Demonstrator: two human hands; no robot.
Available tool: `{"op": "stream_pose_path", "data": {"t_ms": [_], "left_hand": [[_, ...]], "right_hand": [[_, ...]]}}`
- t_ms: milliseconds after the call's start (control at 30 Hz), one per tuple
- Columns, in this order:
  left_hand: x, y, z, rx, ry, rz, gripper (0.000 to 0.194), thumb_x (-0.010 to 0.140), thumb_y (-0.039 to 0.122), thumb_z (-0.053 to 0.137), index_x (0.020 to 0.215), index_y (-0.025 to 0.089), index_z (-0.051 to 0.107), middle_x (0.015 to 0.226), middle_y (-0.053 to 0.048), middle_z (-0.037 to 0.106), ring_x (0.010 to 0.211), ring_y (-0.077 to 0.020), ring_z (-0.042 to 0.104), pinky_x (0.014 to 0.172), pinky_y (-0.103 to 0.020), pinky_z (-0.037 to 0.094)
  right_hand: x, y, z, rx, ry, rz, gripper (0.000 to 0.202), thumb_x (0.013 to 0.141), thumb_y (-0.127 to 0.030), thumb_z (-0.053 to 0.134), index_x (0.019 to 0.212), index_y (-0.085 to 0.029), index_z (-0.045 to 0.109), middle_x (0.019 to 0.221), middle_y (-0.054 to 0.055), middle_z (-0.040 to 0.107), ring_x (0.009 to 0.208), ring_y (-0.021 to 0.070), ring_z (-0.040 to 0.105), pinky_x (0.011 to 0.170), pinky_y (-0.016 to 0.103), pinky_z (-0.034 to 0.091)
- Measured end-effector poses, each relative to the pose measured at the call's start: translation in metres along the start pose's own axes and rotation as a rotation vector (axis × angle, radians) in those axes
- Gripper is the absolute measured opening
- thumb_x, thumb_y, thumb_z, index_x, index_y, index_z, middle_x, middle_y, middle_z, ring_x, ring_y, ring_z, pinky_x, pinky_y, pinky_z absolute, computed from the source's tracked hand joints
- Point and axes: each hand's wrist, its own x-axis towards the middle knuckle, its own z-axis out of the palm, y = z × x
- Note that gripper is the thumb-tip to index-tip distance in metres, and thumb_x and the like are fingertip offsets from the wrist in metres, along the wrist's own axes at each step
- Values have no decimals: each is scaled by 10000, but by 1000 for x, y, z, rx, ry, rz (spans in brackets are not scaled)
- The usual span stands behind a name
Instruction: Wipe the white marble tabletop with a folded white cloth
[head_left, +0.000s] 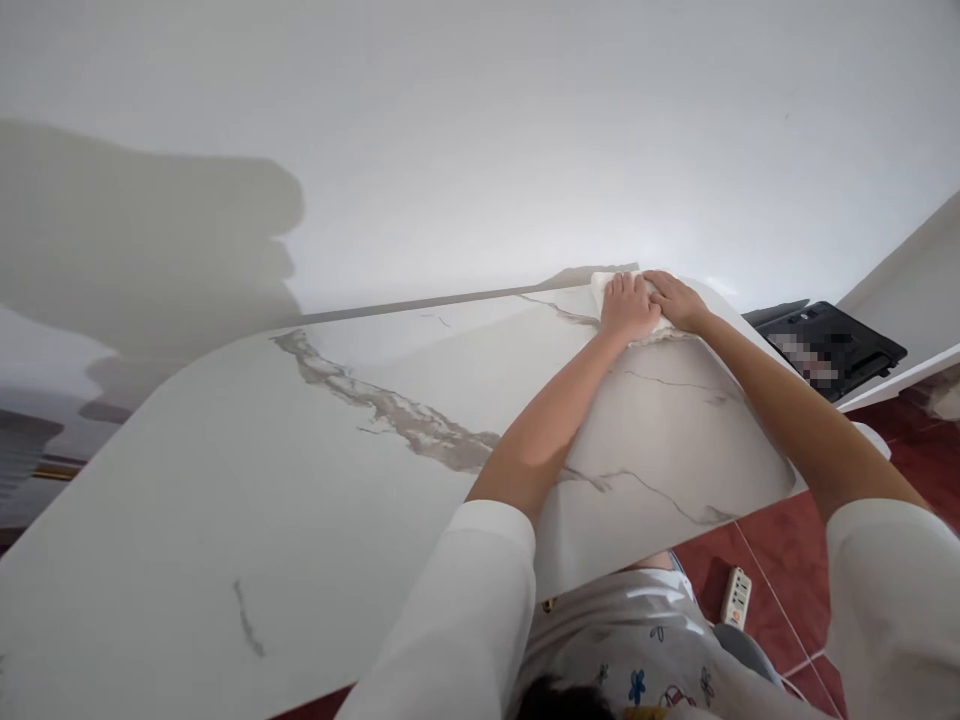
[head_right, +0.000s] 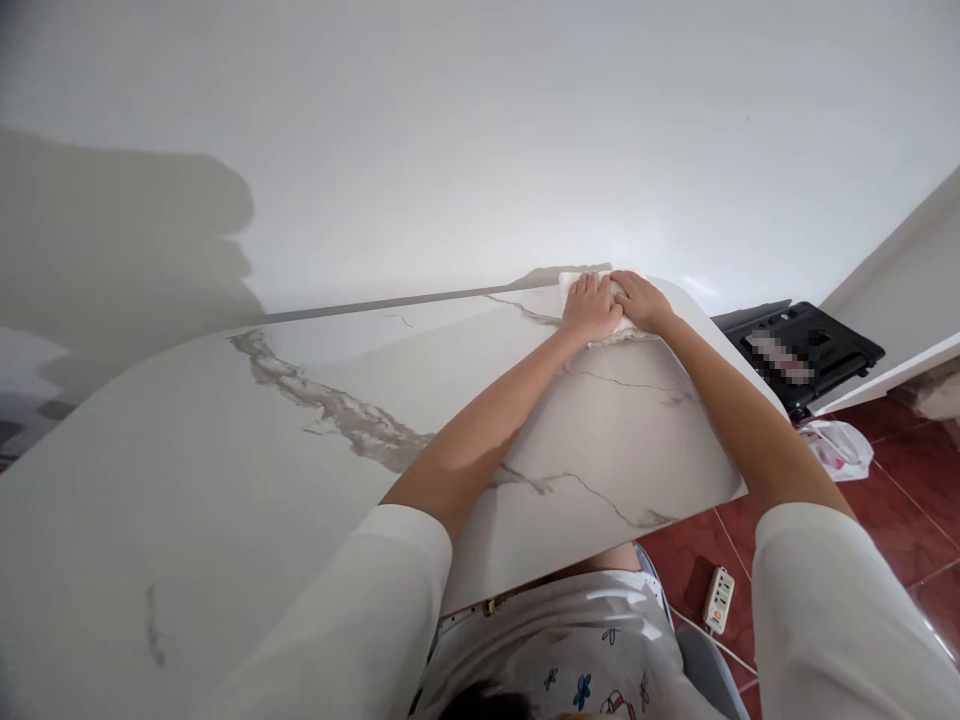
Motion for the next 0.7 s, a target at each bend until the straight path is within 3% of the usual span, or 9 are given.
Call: {"op": "stream_pose_path", "data": {"t_ms": [167, 367, 533, 700], "left_hand": [[22, -16, 3, -30, 28, -30, 509, 951, 271, 343, 1409, 66, 428, 1488, -171, 435, 1403, -293, 348, 1175, -411, 250], [32, -23, 5, -36, 48, -50, 493, 939, 253, 355, 1391, 82, 453, 1465, -165, 465, 1373, -290, 384, 1152, -413, 287], [27, -21, 4, -7, 36, -46, 520, 948, 254, 330, 1419, 58, 428, 1494, -171, 435, 1407, -292, 351, 1175, -405, 259], [8, -15, 1, 17, 5, -38, 565, 956, 275, 317, 1473, 50, 353, 1567, -180, 338, 1463, -303, 275, 1198, -447, 227]], "right_hand": [[33, 9, 11, 50, 29, -20, 501, 877, -335, 384, 1348, -223, 514, 1438, 82, 535, 1299, 317, 503, 1064, 524, 427], [51, 13, 18, 57, 26, -18, 486, 891, -354, 372, 1328, -229, 543, 1419, 72, 555, 1287, 305, 518, 1085, 515, 409], [44, 9, 16, 46, 29, -35, 479, 919, -357, 330, 1344, -242, 522, 1447, 59, 530, 1333, 287, 482, 1108, 499, 399], [21, -5, 9, 33, 9, -71, 498, 928, -339, 311, 1384, -224, 478, 1472, 58, 503, 1392, 263, 419, 1164, 476, 350]]}}
